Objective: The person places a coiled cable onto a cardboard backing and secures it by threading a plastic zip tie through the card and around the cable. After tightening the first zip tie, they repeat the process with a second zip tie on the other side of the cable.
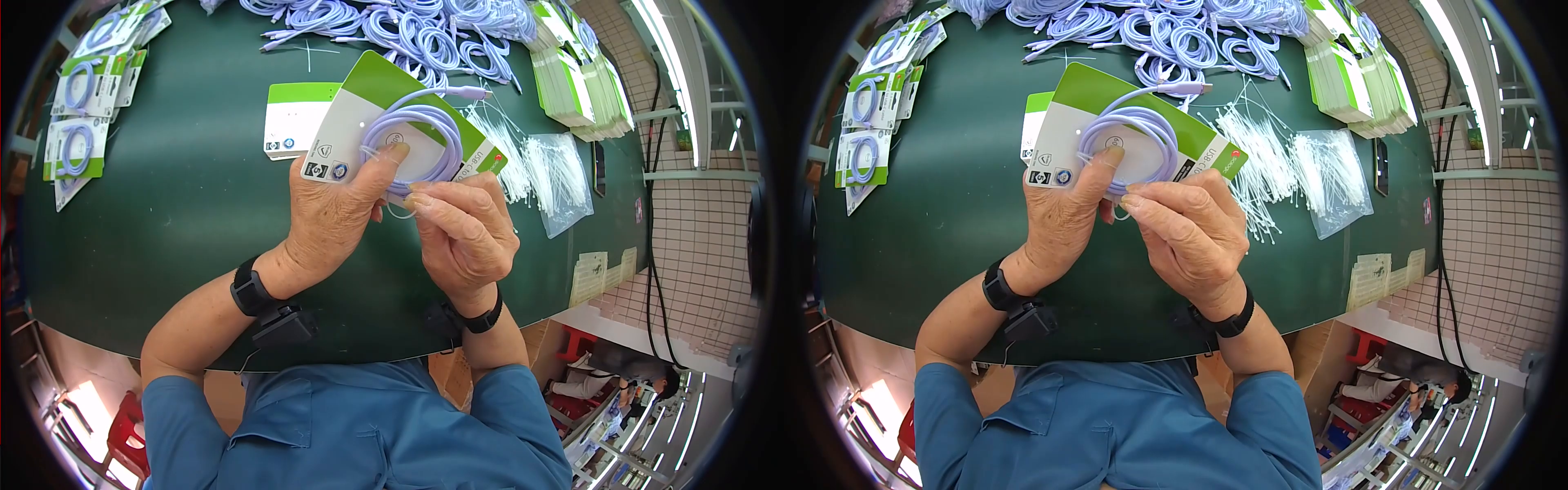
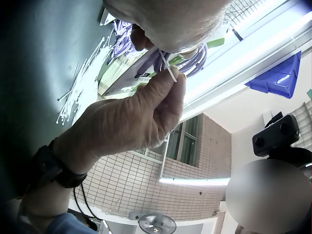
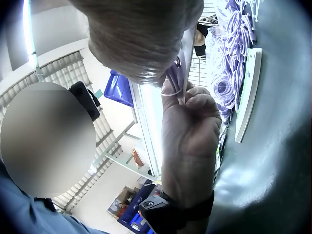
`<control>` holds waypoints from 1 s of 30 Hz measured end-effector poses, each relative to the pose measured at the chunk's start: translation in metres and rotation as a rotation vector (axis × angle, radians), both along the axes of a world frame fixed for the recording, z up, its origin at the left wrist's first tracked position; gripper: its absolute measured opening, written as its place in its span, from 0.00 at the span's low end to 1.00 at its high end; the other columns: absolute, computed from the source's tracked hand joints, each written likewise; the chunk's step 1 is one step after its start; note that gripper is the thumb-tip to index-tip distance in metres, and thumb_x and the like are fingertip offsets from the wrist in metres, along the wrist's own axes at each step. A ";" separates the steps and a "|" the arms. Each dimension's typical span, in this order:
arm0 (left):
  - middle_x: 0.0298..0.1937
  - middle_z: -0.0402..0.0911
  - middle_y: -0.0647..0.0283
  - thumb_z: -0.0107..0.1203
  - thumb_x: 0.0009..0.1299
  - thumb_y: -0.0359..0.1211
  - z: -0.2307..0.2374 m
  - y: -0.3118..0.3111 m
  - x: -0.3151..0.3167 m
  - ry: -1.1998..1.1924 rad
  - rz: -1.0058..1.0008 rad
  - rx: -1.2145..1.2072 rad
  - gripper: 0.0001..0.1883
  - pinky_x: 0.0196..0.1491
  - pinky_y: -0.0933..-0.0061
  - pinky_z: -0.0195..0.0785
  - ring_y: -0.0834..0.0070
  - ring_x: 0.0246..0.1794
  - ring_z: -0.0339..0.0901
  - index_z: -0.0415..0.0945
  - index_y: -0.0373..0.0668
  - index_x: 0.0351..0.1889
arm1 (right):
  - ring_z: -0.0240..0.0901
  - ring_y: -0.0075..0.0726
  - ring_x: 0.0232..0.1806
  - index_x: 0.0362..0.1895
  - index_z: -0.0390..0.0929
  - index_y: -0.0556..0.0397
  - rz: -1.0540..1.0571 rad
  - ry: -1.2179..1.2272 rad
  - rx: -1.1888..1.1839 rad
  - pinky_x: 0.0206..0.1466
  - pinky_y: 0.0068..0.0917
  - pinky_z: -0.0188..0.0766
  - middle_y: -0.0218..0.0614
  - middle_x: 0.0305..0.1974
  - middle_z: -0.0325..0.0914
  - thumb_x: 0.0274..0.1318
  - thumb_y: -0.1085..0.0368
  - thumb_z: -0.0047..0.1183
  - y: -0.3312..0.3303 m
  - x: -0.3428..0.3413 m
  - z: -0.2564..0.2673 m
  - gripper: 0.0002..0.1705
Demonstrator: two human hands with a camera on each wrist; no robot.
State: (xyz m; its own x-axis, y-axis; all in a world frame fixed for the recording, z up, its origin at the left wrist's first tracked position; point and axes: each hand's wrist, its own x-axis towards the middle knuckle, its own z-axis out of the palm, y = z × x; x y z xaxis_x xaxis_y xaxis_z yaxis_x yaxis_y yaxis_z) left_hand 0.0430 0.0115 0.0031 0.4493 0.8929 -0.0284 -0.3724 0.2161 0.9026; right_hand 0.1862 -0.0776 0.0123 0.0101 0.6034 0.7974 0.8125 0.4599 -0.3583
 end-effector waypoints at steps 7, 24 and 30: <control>0.31 0.85 0.68 0.69 0.74 0.34 -0.008 -0.005 0.000 -0.013 -0.008 0.045 0.12 0.22 0.83 0.68 0.87 0.22 0.76 0.84 0.36 0.47 | 0.83 0.38 0.33 0.43 0.87 0.53 0.022 0.045 -0.080 0.35 0.29 0.78 0.41 0.38 0.89 0.55 0.79 0.69 0.006 -0.003 -0.001 0.13; 0.32 0.85 0.69 0.69 0.74 0.36 -0.012 -0.001 -0.005 0.001 -0.094 -0.015 0.13 0.23 0.83 0.68 0.88 0.24 0.76 0.85 0.36 0.48 | 0.86 0.41 0.34 0.45 0.86 0.55 -0.025 -0.103 -0.126 0.36 0.32 0.82 0.43 0.39 0.88 0.55 0.79 0.68 0.001 -0.005 0.007 0.13; 0.33 0.85 0.68 0.69 0.74 0.35 -0.011 0.000 -0.004 -0.041 -0.091 0.001 0.13 0.23 0.83 0.68 0.88 0.24 0.76 0.85 0.36 0.49 | 0.85 0.40 0.35 0.45 0.87 0.55 -0.032 -0.056 -0.155 0.37 0.31 0.82 0.43 0.40 0.87 0.54 0.79 0.68 0.003 -0.009 0.012 0.14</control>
